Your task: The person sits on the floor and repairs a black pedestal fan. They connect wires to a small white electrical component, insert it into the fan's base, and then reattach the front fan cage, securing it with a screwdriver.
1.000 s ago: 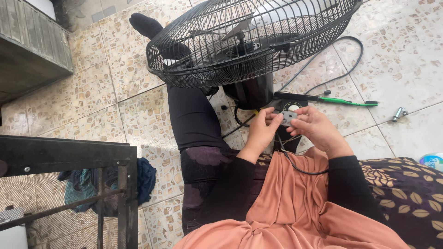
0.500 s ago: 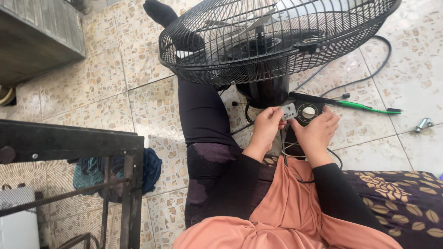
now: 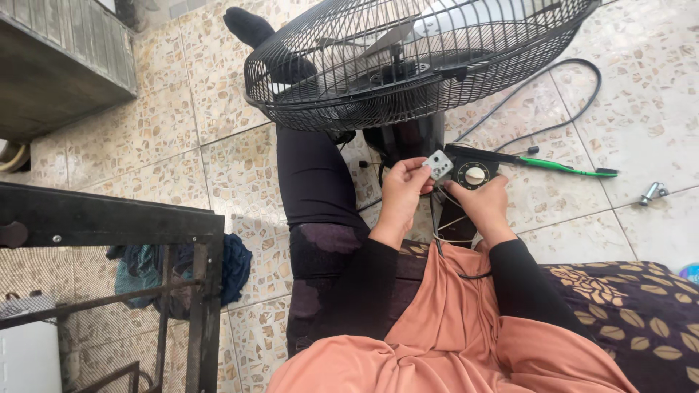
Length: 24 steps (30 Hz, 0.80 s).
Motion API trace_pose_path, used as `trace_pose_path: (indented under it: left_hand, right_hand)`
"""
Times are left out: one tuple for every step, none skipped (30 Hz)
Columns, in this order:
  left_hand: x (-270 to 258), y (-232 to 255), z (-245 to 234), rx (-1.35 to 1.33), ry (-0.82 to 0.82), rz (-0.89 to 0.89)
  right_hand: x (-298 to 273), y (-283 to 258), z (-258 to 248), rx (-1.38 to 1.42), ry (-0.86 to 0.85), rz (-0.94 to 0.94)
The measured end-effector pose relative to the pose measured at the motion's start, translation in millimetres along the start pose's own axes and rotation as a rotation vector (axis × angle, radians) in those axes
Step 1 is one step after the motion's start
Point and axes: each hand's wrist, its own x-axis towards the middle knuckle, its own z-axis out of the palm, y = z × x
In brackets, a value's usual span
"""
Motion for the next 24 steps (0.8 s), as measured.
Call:
trace_pose_path:
  left_hand:
    - [-1.0, 1.5, -0.6, 0.000, 0.007, 0.009]
    - [-2.5, 3.4, -1.6, 0.000, 0.014, 0.017]
    - [-3.9, 5.6, -2.1, -0.004, 0.022, 0.027]
    - [-4.8, 8.7, -3.1, -0.026, 0.021, 0.021]
    - [-6.4, 11.9, -3.9, -0.049, 0.021, 0.014]
    - [-8.4, 15.8, -4.8, -0.071, 0.021, 0.007]
    - [-10.6, 21.0, -5.6, -0.098, 0.010, 0.023]
    - [-14.1, 27.2, -6.3, -0.125, -0.001, 0.038]
    - [-16.8, 35.7, -6.7, -0.152, -0.013, 0.057]
    - [-20.5, 45.0, -6.9, -0.161, -0.033, 0.091]
    - [-26.8, 53.2, -6.8, -0.170, -0.052, 0.121]
    - [-32.9, 62.1, -6.7, -0.180, -0.071, 0.151]
    - [-39.3, 71.2, -6.9, -0.169, -0.078, 0.174]
    - [-45.4, 80.6, -7.3, -0.157, -0.084, 0.197]
    - [-51.0, 90.1, -8.2, -0.146, -0.088, 0.221]
    - [-55.7, 99.0, -9.3, -0.125, -0.096, 0.229]
    - [-60.2, 107.2, -11.5, -0.103, -0.100, 0.237]
    - [-63.4, 114.1, -14.0, -0.081, -0.105, 0.245]
    - [-66.2, 118.8, -16.7, -0.022, -0.124, 0.234]
    - [-68.0, 122.0, -20.1, 0.037, -0.143, 0.222]
    - [-68.3, 124.0, -23.4, 0.096, -0.162, 0.210]
    - [-67.6, 124.7, -26.6, 0.176, -0.182, 0.208]
    - [-66.1, 123.7, -29.2, 0.256, -0.202, 0.204]
    - [-64.2, 121.6, -31.5, 0.337, -0.222, 0.200]
  right_hand:
    - [-1.4, 2.6, -2.7, 0.132, -0.071, 0.028]
    - [-3.7, 5.4, -6.1, 0.264, -0.142, 0.054]
    - [-4.8, 6.9, -9.4, 0.391, -0.213, 0.075]
    - [-5.1, 7.2, -11.9, 0.491, -0.235, 0.112]
    - [-5.6, 8.0, -15.9, 0.591, -0.257, 0.150]
    - [-6.4, 8.2, -20.4, 0.690, -0.279, 0.187]
    - [-8.9, 7.8, -26.5, 0.682, -0.265, 0.113]
    - [-14.0, 6.7, -34.2, 0.674, -0.252, 0.039]
    - [-17.7, 0.9, -40.0, 0.666, -0.238, -0.039]
    - [-21.2, -6.7, -46.7, 0.666, -0.256, -0.133]
    - [-27.3, -12.8, -56.5, 0.662, -0.275, -0.224]
    - [-33.9, -20.5, -63.9, 0.657, -0.295, -0.315]
    - [-41.8, -29.5, -67.7, 0.660, -0.306, -0.307]
    - [-50.0, -38.3, -70.3, 0.664, -0.317, -0.300]
    - [-58.0, -46.2, -72.3, 0.669, -0.330, -0.292]
    - [-65.3, -52.0, -75.1, 0.591, -0.305, -0.347]
    - [-72.5, -55.8, -77.3, 0.514, -0.281, -0.400]
    - [-78.3, -58.2, -77.3, 0.436, -0.257, -0.452]
    - [-83.0, -58.7, -75.8, 0.468, -0.266, -0.458]
    - [-86.5, -57.2, -73.7, 0.499, -0.274, -0.463]
    - [-87.7, -55.0, -70.8, 0.531, -0.282, -0.468]
    - [-86.8, -52.3, -67.5, 0.530, -0.278, -0.459]
    - [-84.7, -48.9, -64.9, 0.529, -0.274, -0.450]
    - [-82.8, -45.4, -63.0, 0.527, -0.270, -0.440]
